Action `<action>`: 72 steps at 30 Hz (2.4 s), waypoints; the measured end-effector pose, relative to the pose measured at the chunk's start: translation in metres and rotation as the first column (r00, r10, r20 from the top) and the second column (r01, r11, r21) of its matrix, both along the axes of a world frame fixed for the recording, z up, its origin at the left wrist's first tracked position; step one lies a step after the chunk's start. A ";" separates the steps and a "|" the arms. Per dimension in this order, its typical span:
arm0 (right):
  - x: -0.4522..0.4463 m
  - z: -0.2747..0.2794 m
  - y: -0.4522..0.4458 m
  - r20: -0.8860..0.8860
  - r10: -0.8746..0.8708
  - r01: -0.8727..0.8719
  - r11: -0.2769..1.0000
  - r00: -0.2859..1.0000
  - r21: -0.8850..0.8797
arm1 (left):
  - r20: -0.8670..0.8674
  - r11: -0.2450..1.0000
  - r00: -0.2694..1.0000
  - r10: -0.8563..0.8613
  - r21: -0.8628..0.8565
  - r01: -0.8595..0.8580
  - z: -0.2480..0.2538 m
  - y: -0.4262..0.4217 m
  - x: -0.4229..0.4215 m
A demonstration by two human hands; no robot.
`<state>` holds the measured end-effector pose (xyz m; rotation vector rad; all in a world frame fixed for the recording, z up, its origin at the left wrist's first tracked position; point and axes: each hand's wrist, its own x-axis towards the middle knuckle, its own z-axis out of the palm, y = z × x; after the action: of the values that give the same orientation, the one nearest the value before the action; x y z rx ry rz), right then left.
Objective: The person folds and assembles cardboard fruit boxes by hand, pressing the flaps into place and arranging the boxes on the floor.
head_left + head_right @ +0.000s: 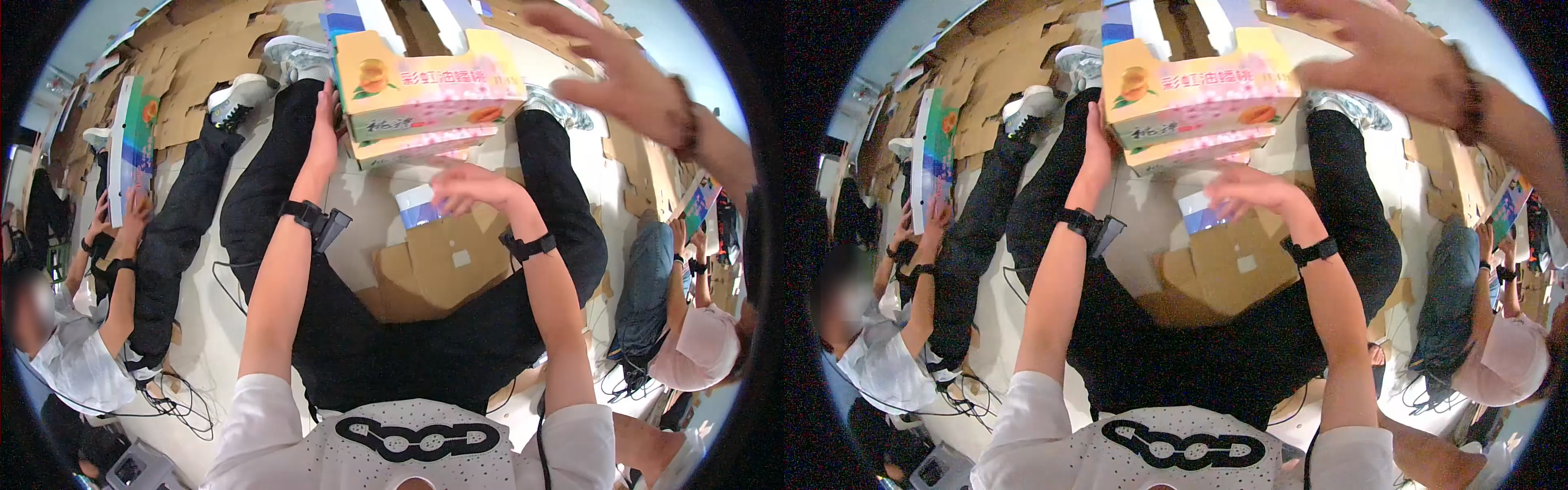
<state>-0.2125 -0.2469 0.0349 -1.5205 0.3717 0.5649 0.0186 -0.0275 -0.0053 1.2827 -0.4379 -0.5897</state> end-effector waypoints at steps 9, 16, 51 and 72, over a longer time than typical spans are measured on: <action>-0.018 -0.044 -0.124 0.421 -0.439 0.575 0.767 0.794 -0.284 | -0.125 0.993 0.989 -0.085 -0.097 0.073 0.026 -0.008 0.005; 0.028 -0.012 -0.033 0.455 -0.498 0.543 0.839 0.738 0.039 | -0.255 0.985 0.966 0.041 -0.149 -0.081 0.043 -0.025 0.013; 0.039 0.080 -0.051 0.354 -0.537 0.580 0.815 0.765 -0.017 | -0.268 0.988 0.963 -0.015 0.143 0.056 -0.002 -0.004 0.048; -0.037 0.232 -0.016 0.477 -0.239 0.469 0.760 0.846 -0.451 | 0.069 0.934 0.987 -0.144 0.339 0.112 0.177 0.038 0.041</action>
<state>-0.2491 -0.2632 0.2669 -2.0067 0.5302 -0.1988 0.0591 0.0107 0.1721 1.6202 -0.5166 -0.7389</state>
